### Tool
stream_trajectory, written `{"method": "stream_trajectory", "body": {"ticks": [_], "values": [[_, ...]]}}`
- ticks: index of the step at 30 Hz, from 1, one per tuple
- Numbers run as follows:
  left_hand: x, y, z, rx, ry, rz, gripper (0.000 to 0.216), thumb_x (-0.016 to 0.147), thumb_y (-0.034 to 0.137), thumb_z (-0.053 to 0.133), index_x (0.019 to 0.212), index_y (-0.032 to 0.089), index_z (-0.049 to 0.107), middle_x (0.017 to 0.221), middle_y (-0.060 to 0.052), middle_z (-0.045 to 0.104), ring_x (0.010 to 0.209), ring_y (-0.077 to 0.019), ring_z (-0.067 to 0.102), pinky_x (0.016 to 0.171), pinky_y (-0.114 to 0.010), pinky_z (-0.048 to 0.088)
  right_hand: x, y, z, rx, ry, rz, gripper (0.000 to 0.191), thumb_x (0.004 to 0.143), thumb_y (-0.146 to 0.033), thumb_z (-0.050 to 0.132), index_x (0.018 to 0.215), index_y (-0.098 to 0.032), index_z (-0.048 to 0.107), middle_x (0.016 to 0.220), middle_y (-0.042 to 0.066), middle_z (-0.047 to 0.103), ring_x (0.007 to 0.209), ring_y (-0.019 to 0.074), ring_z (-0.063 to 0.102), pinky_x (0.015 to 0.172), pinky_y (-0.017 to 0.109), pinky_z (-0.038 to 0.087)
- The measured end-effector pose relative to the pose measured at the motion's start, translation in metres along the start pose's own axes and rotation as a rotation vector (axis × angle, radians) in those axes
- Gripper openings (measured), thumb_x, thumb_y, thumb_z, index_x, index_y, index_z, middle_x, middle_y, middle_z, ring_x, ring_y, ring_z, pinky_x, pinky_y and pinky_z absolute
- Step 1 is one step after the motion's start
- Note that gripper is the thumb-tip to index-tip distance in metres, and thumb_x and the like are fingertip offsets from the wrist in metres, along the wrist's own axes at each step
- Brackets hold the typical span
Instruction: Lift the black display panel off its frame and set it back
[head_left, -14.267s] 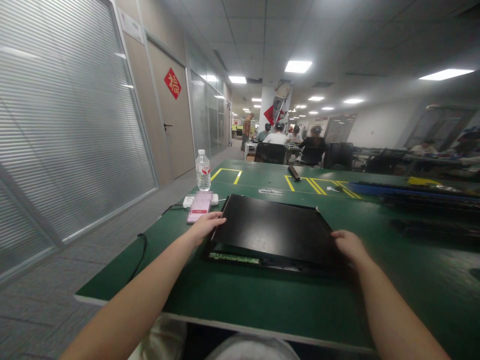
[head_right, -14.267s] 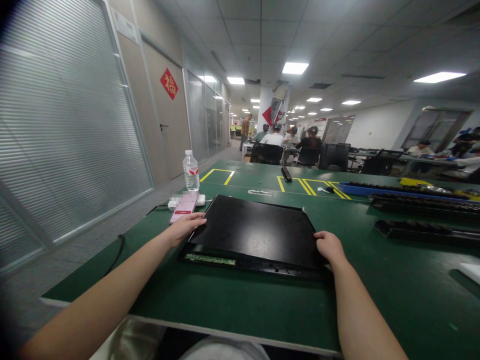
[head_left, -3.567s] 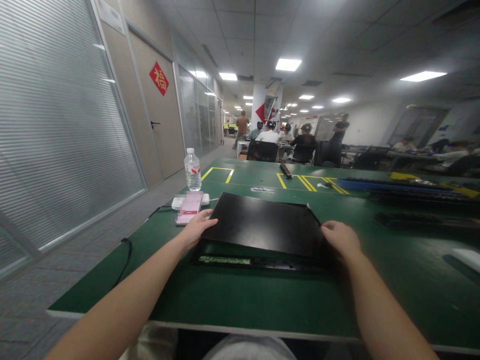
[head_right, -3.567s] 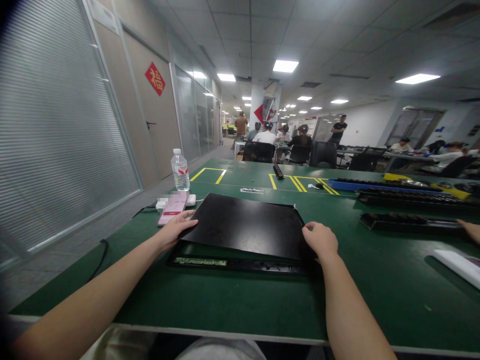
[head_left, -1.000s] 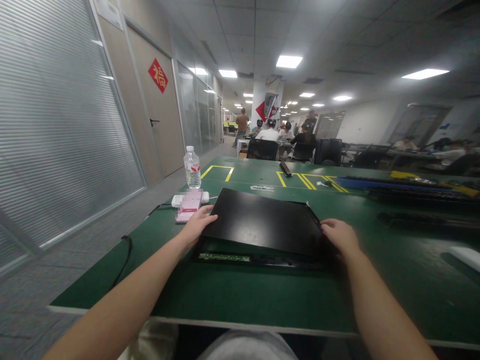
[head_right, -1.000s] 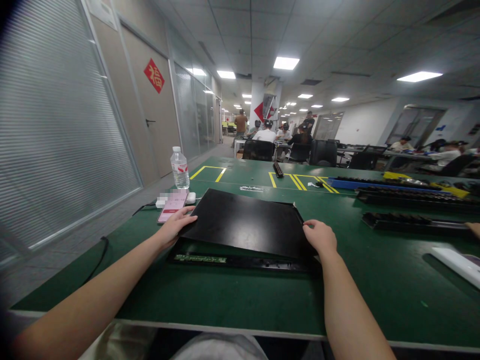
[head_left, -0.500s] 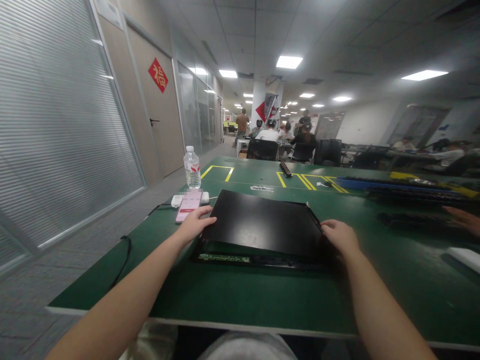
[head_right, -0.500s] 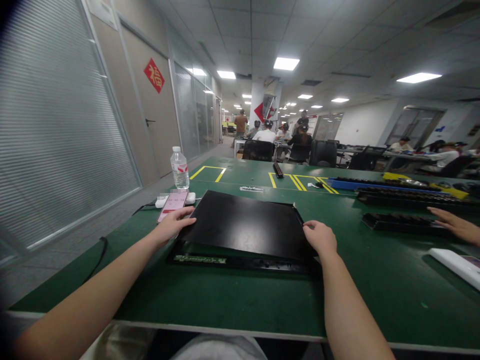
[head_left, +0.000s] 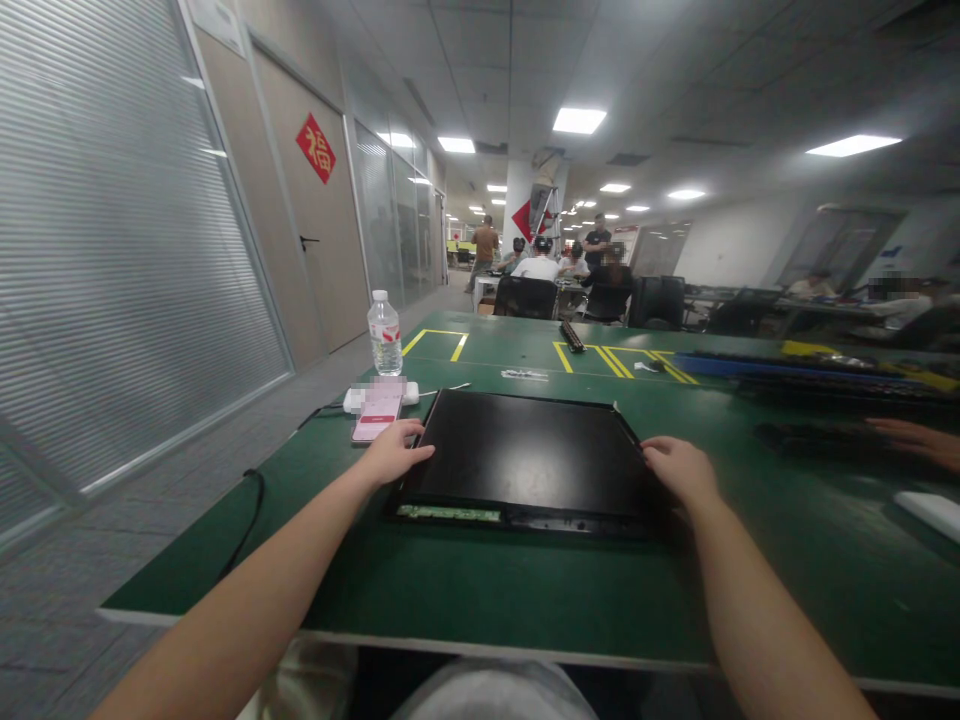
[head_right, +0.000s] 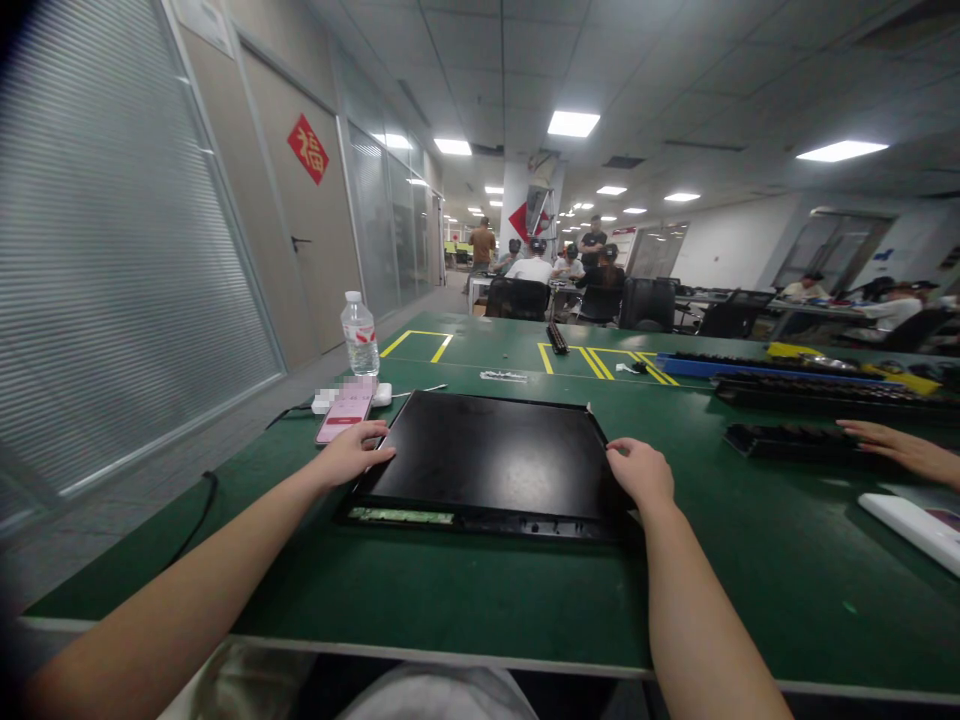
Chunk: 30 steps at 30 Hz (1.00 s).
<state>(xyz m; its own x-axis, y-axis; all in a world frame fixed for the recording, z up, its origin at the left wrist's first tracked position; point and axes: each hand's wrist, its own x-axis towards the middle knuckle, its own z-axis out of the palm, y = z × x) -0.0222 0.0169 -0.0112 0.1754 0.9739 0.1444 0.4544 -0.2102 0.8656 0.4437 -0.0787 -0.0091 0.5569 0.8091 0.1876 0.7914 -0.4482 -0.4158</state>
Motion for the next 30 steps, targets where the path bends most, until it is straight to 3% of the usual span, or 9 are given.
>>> {"method": "stream_trajectory", "body": {"ticks": [15,30], "values": [[0.0003,-0.0027,0.0025,0.128,0.01,0.043,0.035,0.05,0.047,0.082,0.072,0.022,0.075,0.127,-0.013,0.066,0.125,-0.0396,0.057,0.103,-0.046,0.048,0.0008,-0.0002,-0.0016,-0.027,-0.002,-0.033,0.035,0.078,-0.035,0.054,0.101,-0.027,0.079,0.094,0.005,0.077,0.084,0.0233,0.069,0.066,0.03,0.047],[-0.0005,-0.0045,0.0014,0.222,-0.016,0.062,0.034,0.058,0.042,0.078,0.082,0.018,0.075,0.132,-0.018,0.062,0.124,-0.0413,0.057,0.103,-0.048,0.047,0.0038,0.0025,-0.0004,-0.015,-0.039,-0.032,0.037,0.078,-0.036,0.053,0.102,-0.028,0.079,0.096,0.005,0.076,0.085,0.0241,0.068,0.068,0.031,0.048]]}}
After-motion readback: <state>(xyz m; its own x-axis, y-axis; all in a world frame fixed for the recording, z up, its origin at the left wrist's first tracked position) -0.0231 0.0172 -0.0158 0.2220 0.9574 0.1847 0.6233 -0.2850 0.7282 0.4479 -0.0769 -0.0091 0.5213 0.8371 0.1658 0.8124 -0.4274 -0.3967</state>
